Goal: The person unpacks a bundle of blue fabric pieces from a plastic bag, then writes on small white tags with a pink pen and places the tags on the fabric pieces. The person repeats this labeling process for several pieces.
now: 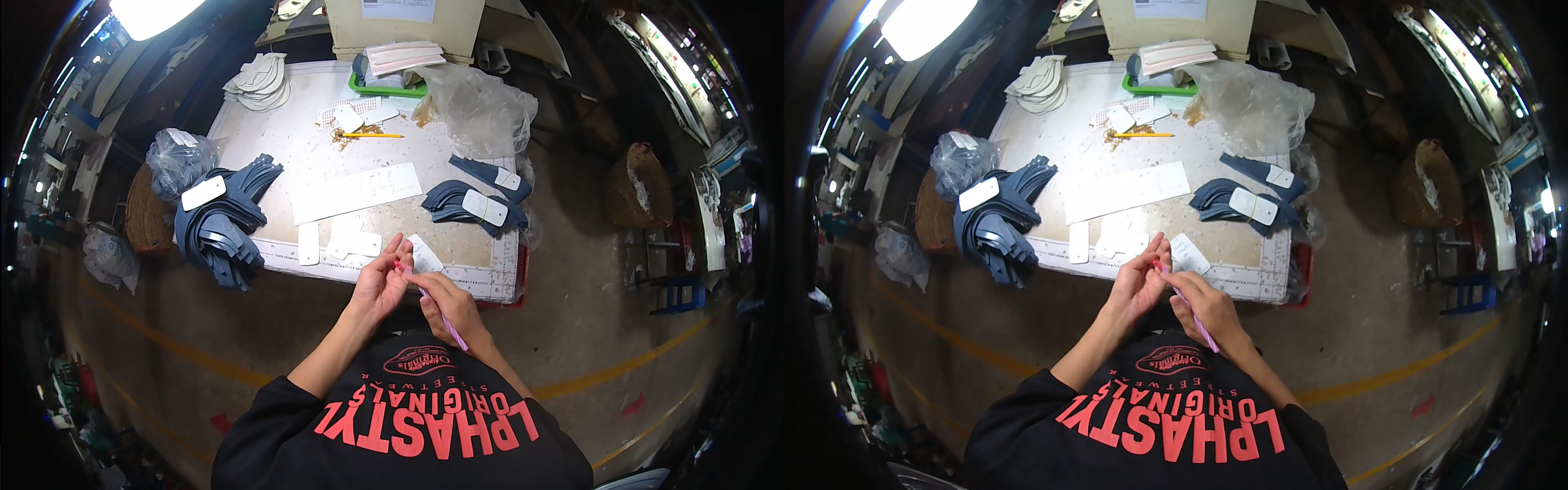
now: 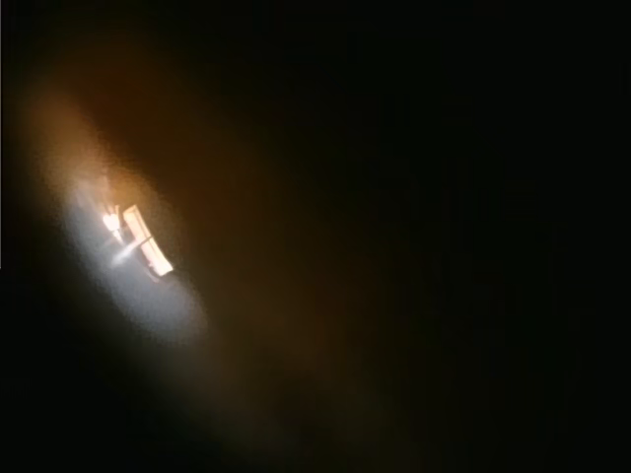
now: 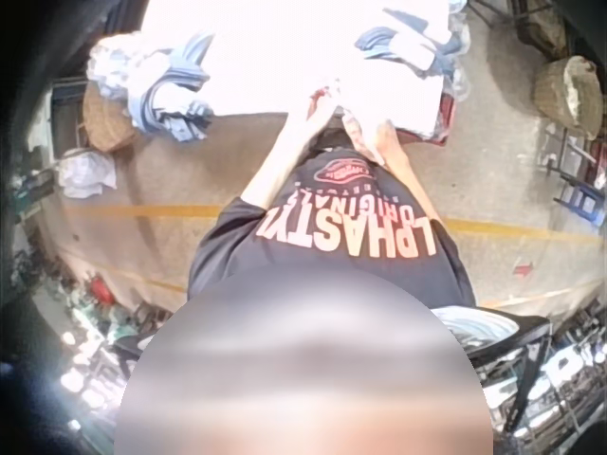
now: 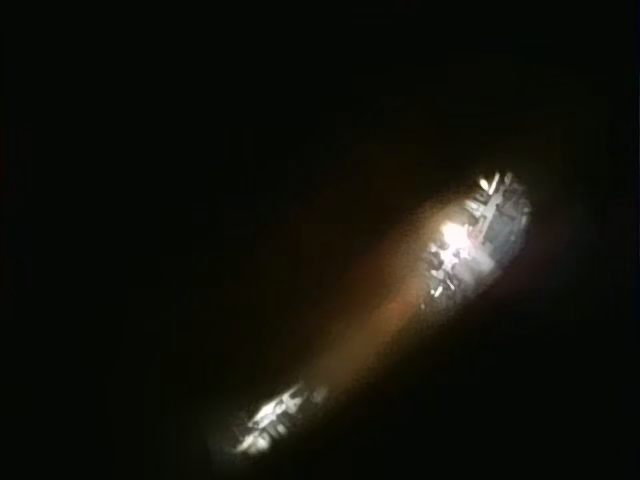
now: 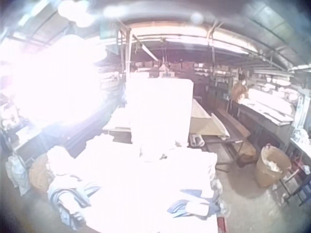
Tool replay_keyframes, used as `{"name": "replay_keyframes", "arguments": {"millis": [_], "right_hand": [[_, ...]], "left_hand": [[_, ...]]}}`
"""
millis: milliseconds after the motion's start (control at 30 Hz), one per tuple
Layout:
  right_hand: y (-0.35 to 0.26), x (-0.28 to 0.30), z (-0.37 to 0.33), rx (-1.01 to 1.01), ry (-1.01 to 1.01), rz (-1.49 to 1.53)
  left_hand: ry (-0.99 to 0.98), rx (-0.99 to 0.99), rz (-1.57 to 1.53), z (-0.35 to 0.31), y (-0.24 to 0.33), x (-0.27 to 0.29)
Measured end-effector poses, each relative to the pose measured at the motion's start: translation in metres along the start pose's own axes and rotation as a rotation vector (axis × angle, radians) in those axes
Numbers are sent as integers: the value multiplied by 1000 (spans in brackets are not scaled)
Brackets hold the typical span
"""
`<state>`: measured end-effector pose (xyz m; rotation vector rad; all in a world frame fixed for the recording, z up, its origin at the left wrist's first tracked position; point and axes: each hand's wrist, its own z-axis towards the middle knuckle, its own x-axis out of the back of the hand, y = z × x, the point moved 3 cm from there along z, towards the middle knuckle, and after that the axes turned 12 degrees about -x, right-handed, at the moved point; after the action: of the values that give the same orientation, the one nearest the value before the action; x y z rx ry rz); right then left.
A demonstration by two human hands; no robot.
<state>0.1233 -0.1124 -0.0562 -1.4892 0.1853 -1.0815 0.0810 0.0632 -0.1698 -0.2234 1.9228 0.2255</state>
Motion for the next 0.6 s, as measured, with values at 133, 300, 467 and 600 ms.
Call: {"name": "replay_keyframes", "arguments": {"millis": [133, 300, 467, 600], "right_hand": [[4, -2, 2, 13, -3, 10], [11, -7, 3, -47, 1, -26], [20, -6, 1, -152, -44, -35], [28, -6, 3, -99, -43, 28]], "left_hand": [[16, -29, 25, 1, -2, -4], [-18, -95, 241, -3, -8, -12], [-46, -154, 615, -8, -14, -20], [-64, -100, 694, -3, -17, -25]]}}
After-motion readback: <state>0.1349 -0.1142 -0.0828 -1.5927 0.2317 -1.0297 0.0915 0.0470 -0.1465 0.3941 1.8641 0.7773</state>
